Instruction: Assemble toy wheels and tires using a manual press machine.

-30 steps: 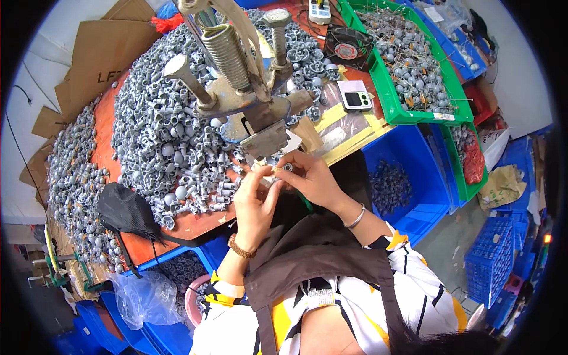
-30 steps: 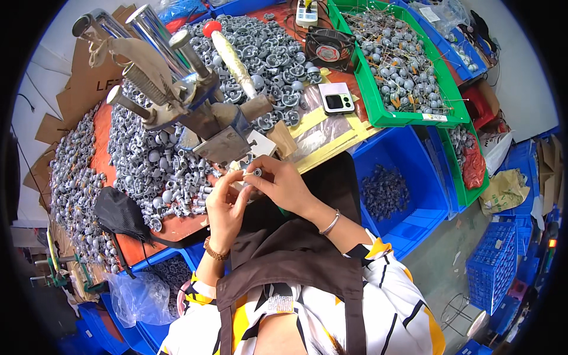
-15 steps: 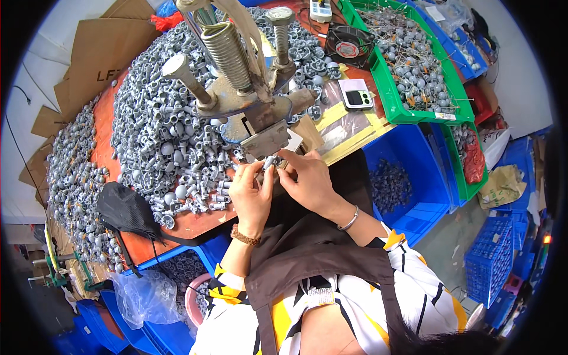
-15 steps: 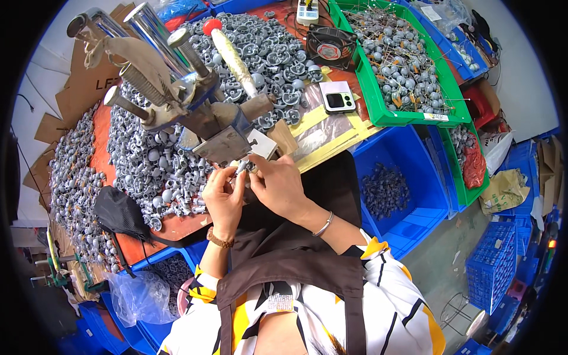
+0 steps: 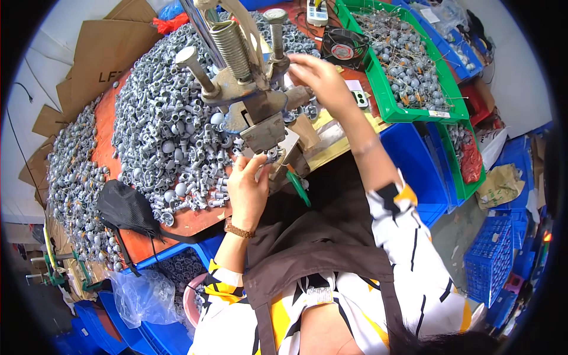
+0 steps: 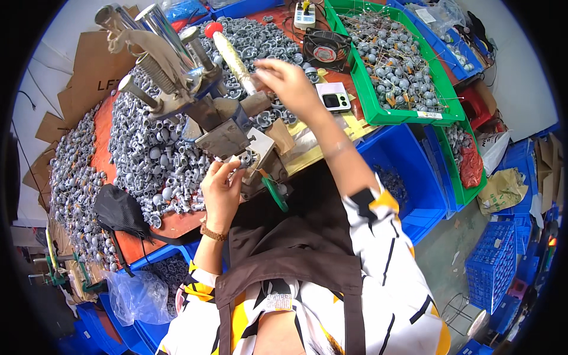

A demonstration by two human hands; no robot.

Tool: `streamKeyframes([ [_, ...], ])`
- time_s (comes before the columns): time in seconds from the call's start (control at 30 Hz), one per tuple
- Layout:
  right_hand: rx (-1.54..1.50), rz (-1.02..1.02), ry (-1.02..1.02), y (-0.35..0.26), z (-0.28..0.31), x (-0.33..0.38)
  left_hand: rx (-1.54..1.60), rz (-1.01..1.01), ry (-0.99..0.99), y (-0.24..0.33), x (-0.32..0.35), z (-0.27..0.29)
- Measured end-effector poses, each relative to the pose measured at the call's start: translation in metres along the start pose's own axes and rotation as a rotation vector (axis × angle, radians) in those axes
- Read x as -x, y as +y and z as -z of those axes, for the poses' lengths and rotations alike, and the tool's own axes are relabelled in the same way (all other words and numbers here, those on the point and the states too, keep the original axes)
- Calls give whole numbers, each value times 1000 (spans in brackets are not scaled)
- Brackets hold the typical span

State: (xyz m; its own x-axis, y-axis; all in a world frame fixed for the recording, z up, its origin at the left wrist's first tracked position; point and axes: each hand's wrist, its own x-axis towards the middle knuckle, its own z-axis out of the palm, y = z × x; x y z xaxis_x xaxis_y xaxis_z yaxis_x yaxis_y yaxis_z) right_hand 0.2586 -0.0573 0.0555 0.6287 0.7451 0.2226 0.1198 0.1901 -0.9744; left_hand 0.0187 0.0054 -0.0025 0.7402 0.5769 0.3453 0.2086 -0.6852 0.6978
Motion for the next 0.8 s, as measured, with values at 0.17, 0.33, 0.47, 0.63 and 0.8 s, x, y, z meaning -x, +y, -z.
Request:
streamKeyframes([
  [0.17,108,158,-107,-61,-34,-35,-125,60,54,9,4,-3],
  [0.33,13,533,68,-68,-26,69,-117,65,66,9,6,-1],
  [0.47,279,831,-19,-29,-6,126,-143,13,36,13,-1,-7],
  [0.63,271,722,104,-79,-13,98,-186,-40,23,15,17,3],
  [0.8,396,219,326,-25,-23,95,-231,-78,346,-24,45,47],
])
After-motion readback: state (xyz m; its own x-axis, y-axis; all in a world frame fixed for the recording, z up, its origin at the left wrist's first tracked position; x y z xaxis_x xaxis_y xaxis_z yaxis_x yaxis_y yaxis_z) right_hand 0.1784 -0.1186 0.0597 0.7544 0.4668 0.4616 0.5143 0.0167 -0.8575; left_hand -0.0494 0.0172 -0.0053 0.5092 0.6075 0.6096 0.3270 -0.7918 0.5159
